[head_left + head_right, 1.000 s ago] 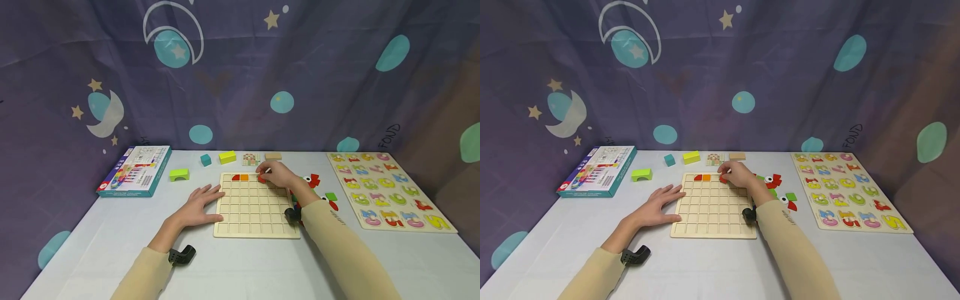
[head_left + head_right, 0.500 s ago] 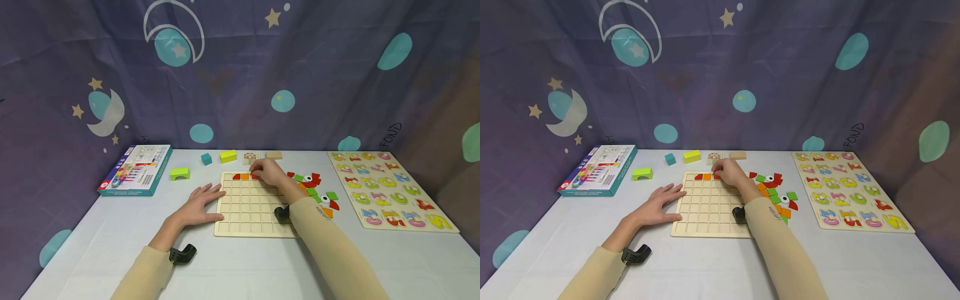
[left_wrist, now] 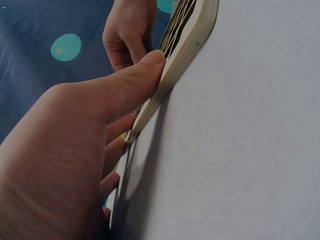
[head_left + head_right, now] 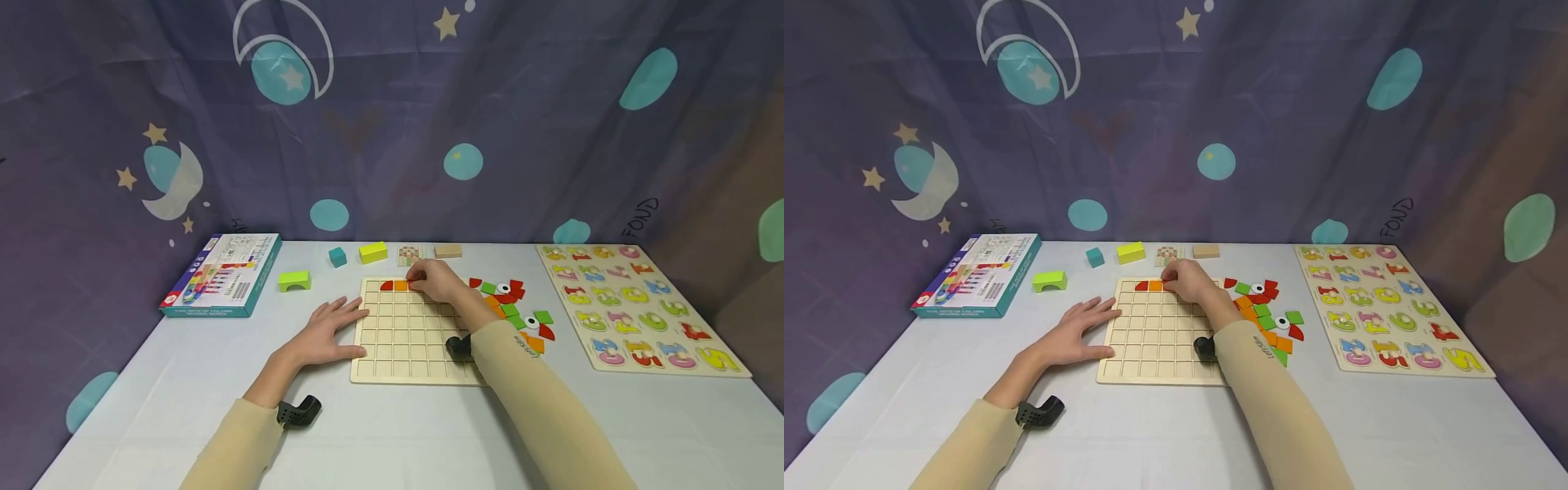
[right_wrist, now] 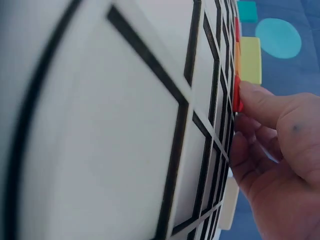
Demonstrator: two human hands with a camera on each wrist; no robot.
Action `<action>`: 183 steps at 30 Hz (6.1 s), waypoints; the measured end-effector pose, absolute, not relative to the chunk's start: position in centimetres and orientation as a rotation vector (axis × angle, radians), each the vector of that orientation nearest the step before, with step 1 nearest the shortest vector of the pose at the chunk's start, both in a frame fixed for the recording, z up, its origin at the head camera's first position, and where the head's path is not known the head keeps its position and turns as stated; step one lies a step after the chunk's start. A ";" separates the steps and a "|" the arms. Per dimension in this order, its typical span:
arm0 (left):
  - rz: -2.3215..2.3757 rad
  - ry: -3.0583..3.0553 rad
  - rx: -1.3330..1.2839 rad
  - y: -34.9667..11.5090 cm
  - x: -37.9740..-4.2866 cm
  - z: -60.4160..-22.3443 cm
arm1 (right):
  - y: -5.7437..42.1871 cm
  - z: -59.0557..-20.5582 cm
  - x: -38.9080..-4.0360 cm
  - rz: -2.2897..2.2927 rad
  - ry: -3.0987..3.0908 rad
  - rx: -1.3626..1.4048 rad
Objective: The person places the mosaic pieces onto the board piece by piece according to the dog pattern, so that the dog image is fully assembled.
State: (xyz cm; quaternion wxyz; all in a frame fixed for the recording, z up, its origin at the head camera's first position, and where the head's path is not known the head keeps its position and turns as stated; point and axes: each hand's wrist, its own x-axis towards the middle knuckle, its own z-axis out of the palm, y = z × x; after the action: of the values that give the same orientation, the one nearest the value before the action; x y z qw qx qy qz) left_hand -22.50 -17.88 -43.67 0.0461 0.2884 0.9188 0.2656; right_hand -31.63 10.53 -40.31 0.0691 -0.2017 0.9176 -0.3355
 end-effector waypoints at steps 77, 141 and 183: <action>0.790 2.761 0.917 -18.3 -21.8 -43.5 | 24.4 -40.4 -25.6 -0.944 2.862 -0.509; 0.779 2.752 0.939 -18.6 -21.9 -43.2 | 14.9 -38.1 -27.0 -1.074 2.760 -0.754; 0.757 2.755 0.939 -18.5 -22.0 -43.6 | 3.6 -39.6 -30.8 -0.763 2.813 -0.823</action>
State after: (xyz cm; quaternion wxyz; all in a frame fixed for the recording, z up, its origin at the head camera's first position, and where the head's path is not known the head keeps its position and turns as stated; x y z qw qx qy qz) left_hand -21.98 -18.55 -43.59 0.0671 0.3116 0.9139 0.2513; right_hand -30.78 3.59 -39.59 0.0567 -0.2713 0.9273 -0.2515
